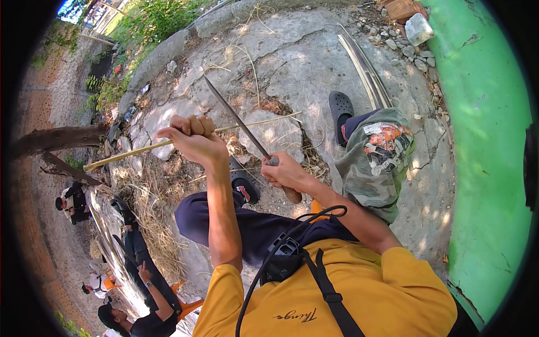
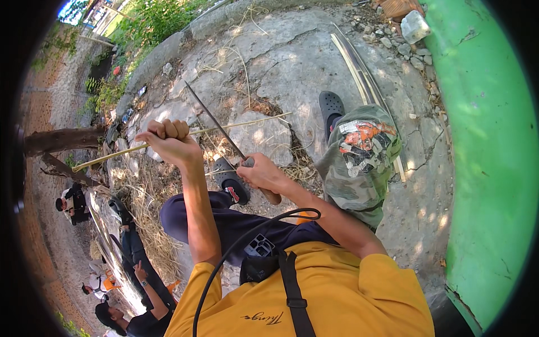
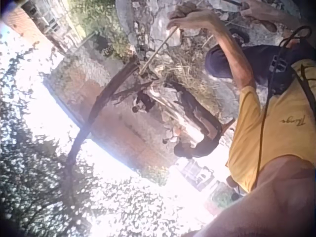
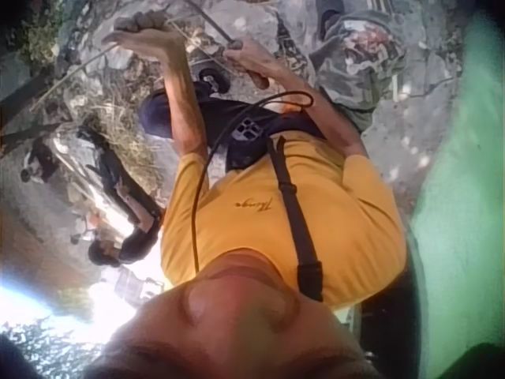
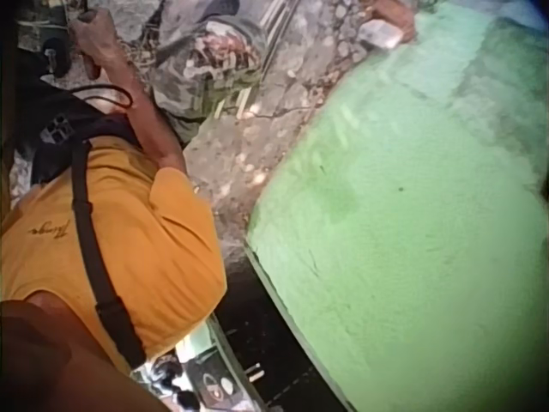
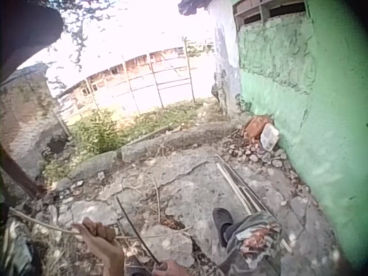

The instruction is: The person sharpens a knife on a stone and then splits and thins bamboo strips by hand while seated outdoors.

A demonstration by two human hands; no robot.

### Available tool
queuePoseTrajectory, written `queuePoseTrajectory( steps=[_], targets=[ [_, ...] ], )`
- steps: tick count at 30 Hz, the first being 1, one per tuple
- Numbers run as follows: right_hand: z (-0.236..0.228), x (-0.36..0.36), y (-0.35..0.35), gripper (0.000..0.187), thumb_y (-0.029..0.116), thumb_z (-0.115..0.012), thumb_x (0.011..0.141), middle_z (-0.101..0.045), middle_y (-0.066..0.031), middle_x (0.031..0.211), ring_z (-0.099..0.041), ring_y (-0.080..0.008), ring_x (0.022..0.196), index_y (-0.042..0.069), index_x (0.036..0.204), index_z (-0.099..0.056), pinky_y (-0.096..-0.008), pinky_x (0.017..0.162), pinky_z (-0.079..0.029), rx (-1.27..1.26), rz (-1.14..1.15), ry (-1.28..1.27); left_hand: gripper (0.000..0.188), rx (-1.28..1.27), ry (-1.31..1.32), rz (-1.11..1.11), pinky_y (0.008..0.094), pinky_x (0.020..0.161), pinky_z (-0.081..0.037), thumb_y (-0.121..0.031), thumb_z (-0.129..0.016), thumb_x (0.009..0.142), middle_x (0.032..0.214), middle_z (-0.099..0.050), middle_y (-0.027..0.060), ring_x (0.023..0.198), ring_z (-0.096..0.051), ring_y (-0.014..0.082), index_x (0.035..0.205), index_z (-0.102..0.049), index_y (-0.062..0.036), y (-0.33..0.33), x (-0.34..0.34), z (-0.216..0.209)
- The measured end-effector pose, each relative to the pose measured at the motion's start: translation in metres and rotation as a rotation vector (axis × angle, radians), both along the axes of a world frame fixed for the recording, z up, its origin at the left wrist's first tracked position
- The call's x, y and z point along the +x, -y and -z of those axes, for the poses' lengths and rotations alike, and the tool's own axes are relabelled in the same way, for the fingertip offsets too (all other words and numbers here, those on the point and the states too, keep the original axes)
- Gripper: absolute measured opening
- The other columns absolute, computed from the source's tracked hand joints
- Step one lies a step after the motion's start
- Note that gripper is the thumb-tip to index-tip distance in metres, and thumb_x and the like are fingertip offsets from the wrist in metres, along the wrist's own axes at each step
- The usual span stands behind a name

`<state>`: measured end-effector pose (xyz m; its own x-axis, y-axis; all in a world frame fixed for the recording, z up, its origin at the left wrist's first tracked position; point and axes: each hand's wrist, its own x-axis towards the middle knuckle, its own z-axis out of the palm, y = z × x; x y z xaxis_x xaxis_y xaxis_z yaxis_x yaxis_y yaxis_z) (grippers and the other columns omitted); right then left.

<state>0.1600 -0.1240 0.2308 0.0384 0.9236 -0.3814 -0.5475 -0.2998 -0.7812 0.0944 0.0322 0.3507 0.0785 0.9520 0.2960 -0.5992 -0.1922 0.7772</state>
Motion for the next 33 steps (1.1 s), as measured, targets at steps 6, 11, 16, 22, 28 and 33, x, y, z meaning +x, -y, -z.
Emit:
queuePoseTrajectory(
  steps=[6,11,16,22,28,33],
  targets=[
    [-0.003,-0.013,0.0,0.01,0.009,-0.062,0.084,-0.053,-0.0001,0.061,-0.048,-0.0066,0.048,0.004,0.082,-0.053,-0.0252,0.044,-0.038,0.192,0.012,0.34,0.058,-0.07,-0.007,-0.126,0.0303,0.047,-0.009,-0.065,-0.027,0.102,0.058,-0.011,-0.0045,0.052,-0.008,0.0092,0.071,-0.027,-0.0153,0.002,0.006,-0.006],
    [0.014,-0.017,-0.003,0.027,0.024,-0.067,0.075,-0.056,-0.005,0.059,-0.054,-0.0147,0.051,0.0,0.086,-0.06,-0.0345,0.05,-0.045,0.07,0.05,0.338,0.057,-0.058,-0.059,-0.195,0.0305,0.047,-0.01,-0.063,-0.026,0.103,0.058,-0.012,-0.0041,0.053,-0.008,0.0098,0.071,-0.028,-0.0151,0.0,0.003,-0.006],
    [0.001,-0.02,-0.001,0.025,0.022,-0.066,0.077,-0.057,-0.0053,0.06,-0.054,-0.0127,0.051,0.0,0.089,-0.061,-0.0322,0.049,-0.045,0.042,0.013,0.255,0.056,-0.047,-0.061,-0.184,0.0309,0.047,-0.01,-0.062,-0.025,0.102,0.058,-0.011,-0.0039,0.053,-0.008,0.0098,0.072,-0.027,-0.0147,0.0,-0.001,-0.005],
    [0.017,-0.014,0.001,0.018,0.017,-0.064,0.08,-0.056,-0.0023,0.06,-0.053,-0.0099,0.05,0.0,0.087,-0.06,-0.028,0.046,-0.043,0.052,0.006,0.152,0.056,-0.044,-0.059,-0.18,0.0309,0.047,-0.009,-0.062,-0.025,0.102,0.058,-0.012,-0.0043,0.053,-0.008,0.0095,0.073,-0.028,-0.0147,0.003,0.005,-0.003],
    [0.004,-0.013,0.001,0.017,0.016,-0.064,0.08,-0.057,-0.0029,0.06,-0.053,-0.0104,0.049,0.0,0.084,-0.06,-0.0278,0.045,-0.043,0.021,0.013,0.127,0.057,-0.044,-0.054,-0.154,0.0311,0.047,-0.009,-0.064,-0.026,0.101,0.058,-0.012,-0.0047,0.053,-0.007,0.0093,0.073,-0.028,-0.0145,0.002,0.004,-0.004],
    [-0.006,-0.01,-0.002,0.017,0.016,-0.064,0.08,-0.058,-0.0033,0.061,-0.053,-0.0111,0.047,0.0,0.082,-0.062,-0.0289,0.045,-0.043,0.153,0.005,0.352,0.058,-0.047,-0.035,-0.148,0.0314,0.047,-0.008,-0.064,-0.029,0.101,0.058,-0.012,-0.0048,0.052,-0.008,0.0092,0.071,-0.027,-0.0148,0.003,0.007,-0.007]
  ],
)
